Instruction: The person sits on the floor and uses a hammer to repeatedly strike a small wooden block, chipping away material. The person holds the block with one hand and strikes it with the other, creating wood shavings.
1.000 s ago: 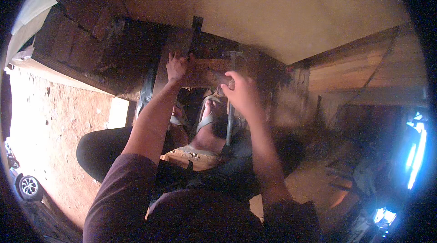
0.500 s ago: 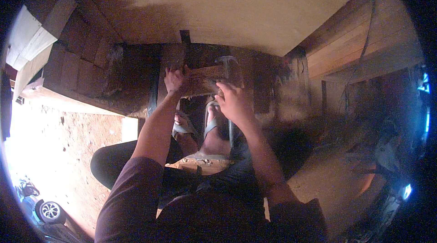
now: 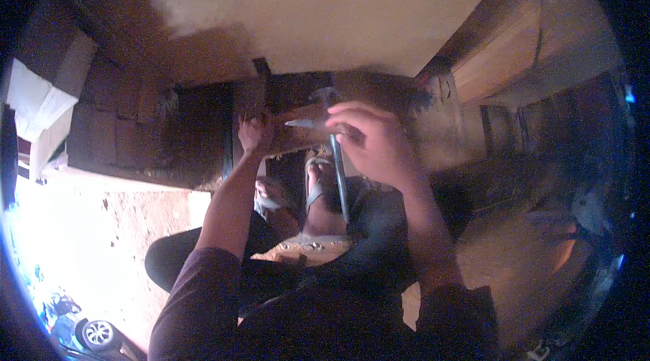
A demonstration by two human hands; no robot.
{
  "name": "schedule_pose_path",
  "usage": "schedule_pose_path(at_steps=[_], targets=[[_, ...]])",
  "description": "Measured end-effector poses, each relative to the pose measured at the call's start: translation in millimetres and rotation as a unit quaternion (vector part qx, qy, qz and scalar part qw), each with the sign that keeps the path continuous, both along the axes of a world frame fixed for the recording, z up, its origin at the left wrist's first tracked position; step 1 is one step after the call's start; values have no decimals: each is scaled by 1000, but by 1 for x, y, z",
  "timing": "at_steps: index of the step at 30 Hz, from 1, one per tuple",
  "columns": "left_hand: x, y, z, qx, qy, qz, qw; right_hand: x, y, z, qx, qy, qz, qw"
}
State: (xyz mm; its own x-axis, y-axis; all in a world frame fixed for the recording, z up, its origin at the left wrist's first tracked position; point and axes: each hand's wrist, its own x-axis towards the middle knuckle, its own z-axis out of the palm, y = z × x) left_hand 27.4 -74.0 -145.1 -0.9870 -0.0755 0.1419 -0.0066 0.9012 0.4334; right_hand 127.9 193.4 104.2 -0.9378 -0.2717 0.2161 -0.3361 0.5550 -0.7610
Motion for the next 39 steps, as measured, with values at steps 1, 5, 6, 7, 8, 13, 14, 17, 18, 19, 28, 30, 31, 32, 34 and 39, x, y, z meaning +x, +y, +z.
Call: schedule_pose_path(at_steps=[1, 5, 6, 7, 8, 13, 14, 17, 18, 19, 28, 30, 31, 32, 34, 39], targets=[[0, -2, -1, 5, 5, -16, 1000, 6, 10, 2, -65, -12, -29, 997], [-1, -8, -10, -21, 16, -33, 999, 47, 35, -29, -350, -58, -178, 918], [-3, -9, -13, -42, 72, -33, 996, 61, 37, -44, -416, -97, -194, 883], [-4, -9, -15, -56, 109, -36, 992, 71, 40, -60, -479, -138, -206, 842], [-3, -10, -17, -73, 154, -35, 985, 79, 45, -75, -477, -132, -249, 832], [26, -25, -6, -88, 94, -179, 975, 98, 61, -129, -499, -90, -389, 770], [37, -24, -3, -114, 79, -187, 972, 99, 63, -133, -498, -123, -412, 753], [55, -18, 10, -168, 5, -232, 958, 93, 62, -138, -499, -151, -441, 731], [60, -13, 12, -175, 41, -230, 956, 90, 60, -138, -505, -143, -441, 728], [64, -9, 15, -181, 49, -225, 956, 89, 59, -138, -486, -151, -452, 732], [73, 18, 25, -163, 58, -254, 952, 98, 47, -141, -446, -155, -443, 762], [71, 23, 27, -135, 34, -243, 960, 99, 45, -143, -444, -147, -443, 765], [69, 24, 28, -118, 37, -241, 963, 99, 45, -144, -451, -144, -438, 764], [67, 25, 29, -138, 28, -235, 962, 99, 44, -145, -455, -139, -434, 766], [65, 26, 30, -179, 25, -225, 957, 99, 43, -146, -454, -132, -428, 770], [63, 28, 28, -157, 18, -230, 960, 98, 42, -146, -433, -128, -426, 784]])
